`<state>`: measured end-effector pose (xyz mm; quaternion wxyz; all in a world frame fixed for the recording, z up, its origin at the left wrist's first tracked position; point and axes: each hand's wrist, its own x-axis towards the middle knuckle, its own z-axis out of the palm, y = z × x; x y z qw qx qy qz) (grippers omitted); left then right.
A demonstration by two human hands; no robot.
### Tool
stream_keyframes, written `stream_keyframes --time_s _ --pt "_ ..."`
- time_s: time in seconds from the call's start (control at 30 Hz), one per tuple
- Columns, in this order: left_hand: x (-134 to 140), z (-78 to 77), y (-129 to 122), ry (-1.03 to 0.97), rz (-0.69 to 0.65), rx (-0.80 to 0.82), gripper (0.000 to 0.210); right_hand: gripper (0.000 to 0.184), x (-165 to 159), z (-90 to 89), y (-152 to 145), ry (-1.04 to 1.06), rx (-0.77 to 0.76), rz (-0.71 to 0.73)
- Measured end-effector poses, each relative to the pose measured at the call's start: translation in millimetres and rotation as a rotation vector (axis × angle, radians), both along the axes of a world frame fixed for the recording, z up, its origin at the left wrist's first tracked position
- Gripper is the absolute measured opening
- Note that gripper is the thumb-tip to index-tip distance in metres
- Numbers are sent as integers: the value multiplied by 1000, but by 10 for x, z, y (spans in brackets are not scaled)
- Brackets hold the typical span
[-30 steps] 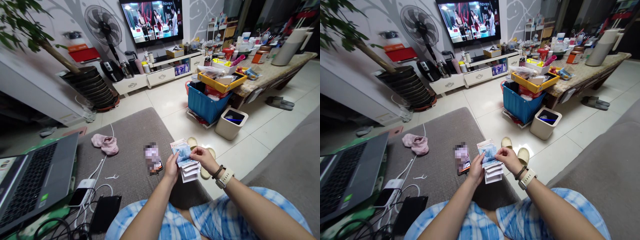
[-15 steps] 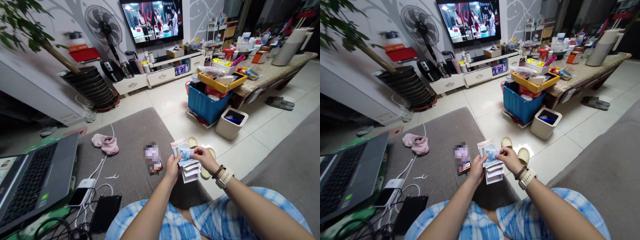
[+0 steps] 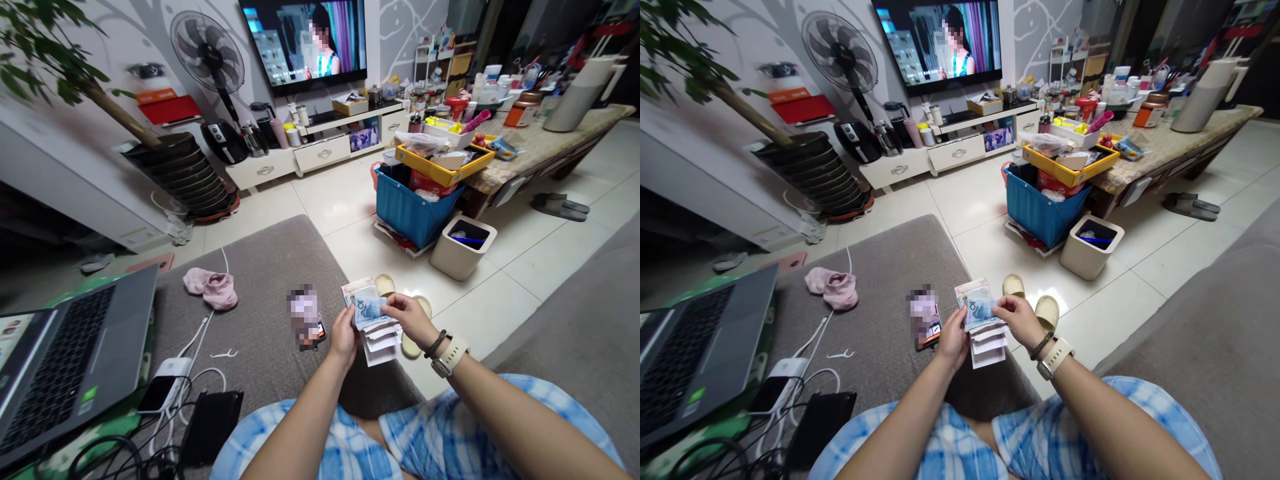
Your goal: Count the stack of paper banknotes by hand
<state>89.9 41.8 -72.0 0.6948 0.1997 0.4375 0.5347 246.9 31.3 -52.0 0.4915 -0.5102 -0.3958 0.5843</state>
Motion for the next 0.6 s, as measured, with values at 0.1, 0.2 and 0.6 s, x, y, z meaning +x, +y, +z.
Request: stream_keyframes --time_s 0.1,0.2,0.6 --pt "3 -8 6 -1 14 3 37 34 3 -5 0 5 7 12" --pt "3 -12 6 -3 17 8 36 36 5 -11 1 -5 15 22" --pt "1 4 -5 5 4 15 36 37 5 0 -4 11 19 28"
